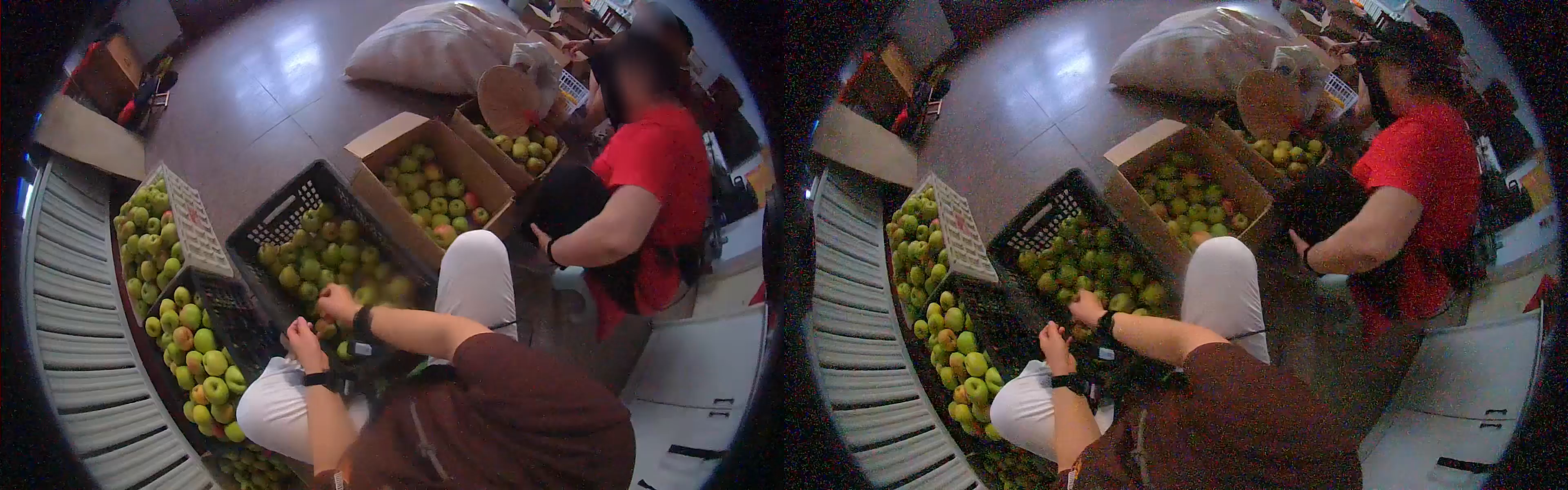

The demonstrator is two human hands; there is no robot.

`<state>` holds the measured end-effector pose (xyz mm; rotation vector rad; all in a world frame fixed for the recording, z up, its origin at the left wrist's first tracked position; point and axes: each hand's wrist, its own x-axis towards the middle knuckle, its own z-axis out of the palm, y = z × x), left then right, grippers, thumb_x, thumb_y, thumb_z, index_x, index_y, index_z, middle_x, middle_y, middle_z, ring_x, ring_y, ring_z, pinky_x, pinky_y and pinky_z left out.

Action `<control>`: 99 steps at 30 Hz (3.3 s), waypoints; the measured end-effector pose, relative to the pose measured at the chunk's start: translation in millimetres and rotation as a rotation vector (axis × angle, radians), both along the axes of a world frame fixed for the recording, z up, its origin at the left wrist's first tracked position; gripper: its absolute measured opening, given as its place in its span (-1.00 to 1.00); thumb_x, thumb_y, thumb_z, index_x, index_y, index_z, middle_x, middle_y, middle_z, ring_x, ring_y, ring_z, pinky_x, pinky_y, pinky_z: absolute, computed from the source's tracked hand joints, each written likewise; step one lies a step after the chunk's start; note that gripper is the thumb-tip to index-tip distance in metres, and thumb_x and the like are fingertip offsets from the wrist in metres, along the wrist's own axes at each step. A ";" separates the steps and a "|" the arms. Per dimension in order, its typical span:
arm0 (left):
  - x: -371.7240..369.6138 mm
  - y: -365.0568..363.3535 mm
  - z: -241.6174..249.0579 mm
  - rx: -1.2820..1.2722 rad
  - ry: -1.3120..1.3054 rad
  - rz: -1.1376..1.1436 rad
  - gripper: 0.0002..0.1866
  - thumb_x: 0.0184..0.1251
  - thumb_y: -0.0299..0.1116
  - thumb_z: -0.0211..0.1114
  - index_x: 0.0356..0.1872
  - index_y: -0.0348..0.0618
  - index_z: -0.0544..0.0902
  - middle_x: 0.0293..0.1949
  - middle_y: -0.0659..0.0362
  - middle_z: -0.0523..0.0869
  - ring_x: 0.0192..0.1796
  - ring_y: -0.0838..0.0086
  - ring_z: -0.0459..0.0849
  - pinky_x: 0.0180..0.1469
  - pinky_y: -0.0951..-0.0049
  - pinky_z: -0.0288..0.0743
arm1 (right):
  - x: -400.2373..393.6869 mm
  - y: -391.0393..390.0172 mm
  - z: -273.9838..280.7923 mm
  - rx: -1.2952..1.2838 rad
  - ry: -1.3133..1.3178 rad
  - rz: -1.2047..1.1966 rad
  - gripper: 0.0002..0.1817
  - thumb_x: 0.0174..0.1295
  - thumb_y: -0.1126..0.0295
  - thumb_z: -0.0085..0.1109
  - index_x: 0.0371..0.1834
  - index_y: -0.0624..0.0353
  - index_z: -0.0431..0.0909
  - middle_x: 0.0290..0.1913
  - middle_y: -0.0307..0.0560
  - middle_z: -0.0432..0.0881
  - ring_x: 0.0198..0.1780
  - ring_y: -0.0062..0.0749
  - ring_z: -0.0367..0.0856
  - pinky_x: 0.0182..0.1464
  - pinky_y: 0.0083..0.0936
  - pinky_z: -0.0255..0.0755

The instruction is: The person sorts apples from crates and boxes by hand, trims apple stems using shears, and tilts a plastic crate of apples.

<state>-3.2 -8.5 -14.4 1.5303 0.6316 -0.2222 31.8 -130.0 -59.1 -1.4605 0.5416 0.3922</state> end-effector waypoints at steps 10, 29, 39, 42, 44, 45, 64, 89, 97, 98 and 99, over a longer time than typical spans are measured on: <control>-4.6 -13.5 -2.7 -0.066 0.013 0.011 -0.75 0.29 -0.18 0.08 -0.16 -0.11 0.39 -0.27 0.28 0.50 -0.21 0.59 0.49 -0.32 0.53 0.40 | -17.4 -37.1 -103.6 -0.709 -0.069 0.919 -0.78 0.03 0.42 0.10 -0.24 0.22 0.56 -0.09 0.13 0.54 -0.06 -0.03 0.54 -0.15 -0.14 0.46; -6.1 -23.2 8.5 -0.072 0.019 -0.057 -0.78 0.31 -0.24 0.06 -0.16 -0.15 0.41 -0.28 0.26 0.50 -0.25 0.60 0.47 -0.34 0.60 0.40 | -5.8 -57.4 -83.1 -1.165 0.138 0.748 -0.47 0.18 0.19 0.08 0.20 0.11 0.26 -0.12 0.09 0.53 -0.19 -0.04 0.54 -0.06 0.01 0.36; -1.9 -7.9 -31.9 -0.081 -0.042 -0.068 -0.73 0.32 -0.12 0.07 -0.20 -0.11 0.38 -0.40 0.29 0.48 -0.37 0.56 0.49 -0.40 0.49 0.45 | -0.9 -75.4 -15.0 -0.078 -0.216 0.606 -0.47 0.06 0.16 0.23 0.08 0.18 0.44 -0.02 -0.10 0.53 -0.01 -0.48 0.46 0.01 -0.47 0.38; 9.5 11.1 -96.7 -0.189 -0.109 -0.212 -0.66 0.34 -0.09 0.02 -0.10 -0.14 0.44 -0.33 0.21 0.55 -0.37 0.50 0.57 -0.35 0.47 0.50 | -22.0 -66.7 36.1 0.267 -0.115 0.601 -0.41 0.09 0.16 0.19 0.19 0.15 0.32 0.02 -0.13 0.49 -0.02 -0.47 0.46 -0.04 -0.55 0.40; 5.8 -0.3 -49.3 -0.377 0.004 -0.358 -0.62 0.34 -0.07 0.00 -0.07 -0.18 0.46 -0.27 0.17 0.57 -0.34 0.47 0.58 -0.30 0.47 0.49 | -40.2 -75.6 73.9 0.499 -0.095 0.603 -0.39 0.12 0.18 0.15 0.23 0.14 0.26 0.01 -0.15 0.48 -0.04 -0.48 0.46 -0.07 -0.59 0.41; 2.6 -4.0 -27.4 -0.430 0.044 -0.431 -0.59 0.34 -0.06 0.00 -0.06 -0.21 0.47 -0.24 0.15 0.58 -0.30 0.45 0.57 -0.26 0.47 0.48 | -50.4 -75.6 68.8 0.448 -0.118 0.544 -0.40 0.14 0.19 0.13 0.24 0.14 0.25 0.00 -0.15 0.48 -0.05 -0.50 0.46 -0.08 -0.60 0.41; -33.7 -14.1 -6.4 -0.402 -0.112 -0.623 -0.69 0.25 -0.26 0.11 -0.06 -0.24 0.50 -0.18 0.13 0.58 -0.18 0.45 0.58 -0.11 0.47 0.45 | -116.6 -66.9 54.9 -0.048 -0.360 0.335 -0.21 0.01 0.17 0.33 0.27 0.14 0.12 0.02 -0.04 0.39 -0.16 -0.46 0.50 -0.32 -0.58 0.46; -38.5 -26.0 33.5 -0.547 0.222 -0.525 -0.49 0.34 0.12 -0.20 -0.17 -0.06 0.56 -0.28 0.23 0.65 -0.26 0.47 0.63 -0.23 0.43 0.49 | -115.0 -63.9 49.1 -0.236 -0.724 0.433 -0.11 -0.16 0.36 0.38 0.29 0.19 0.09 0.19 0.05 0.28 0.24 -0.28 0.25 0.26 -0.43 0.13; -35.8 -27.1 -1.9 -0.635 0.142 -0.476 -0.40 0.29 0.22 -0.13 -0.04 -0.12 0.53 -0.17 0.21 0.63 -0.20 0.45 0.61 -0.13 0.43 0.47 | -113.9 -67.3 54.2 -0.204 -0.601 0.412 -0.12 -0.15 0.39 0.39 0.29 0.16 0.09 0.09 -0.05 0.39 0.12 -0.40 0.36 0.16 -0.48 0.26; -40.9 -27.1 6.3 -0.594 0.029 -0.532 -0.45 0.29 0.19 -0.11 -0.01 -0.05 0.49 -0.12 0.23 0.59 -0.14 0.45 0.58 -0.15 0.38 0.49 | -115.6 -68.3 66.6 -0.178 -0.599 0.396 -0.12 -0.15 0.40 0.38 0.29 0.16 0.09 0.08 -0.08 0.41 0.11 -0.42 0.37 0.14 -0.48 0.29; -41.3 -27.3 11.9 -0.575 0.012 -0.578 -0.48 0.29 0.17 -0.08 0.03 -0.01 0.46 -0.09 0.24 0.57 -0.11 0.44 0.57 -0.17 0.36 0.50 | -113.2 -68.8 71.8 0.001 -0.638 0.377 -0.12 -0.15 0.40 0.37 0.29 0.17 0.08 0.05 -0.11 0.43 0.08 -0.43 0.39 0.14 -0.48 0.29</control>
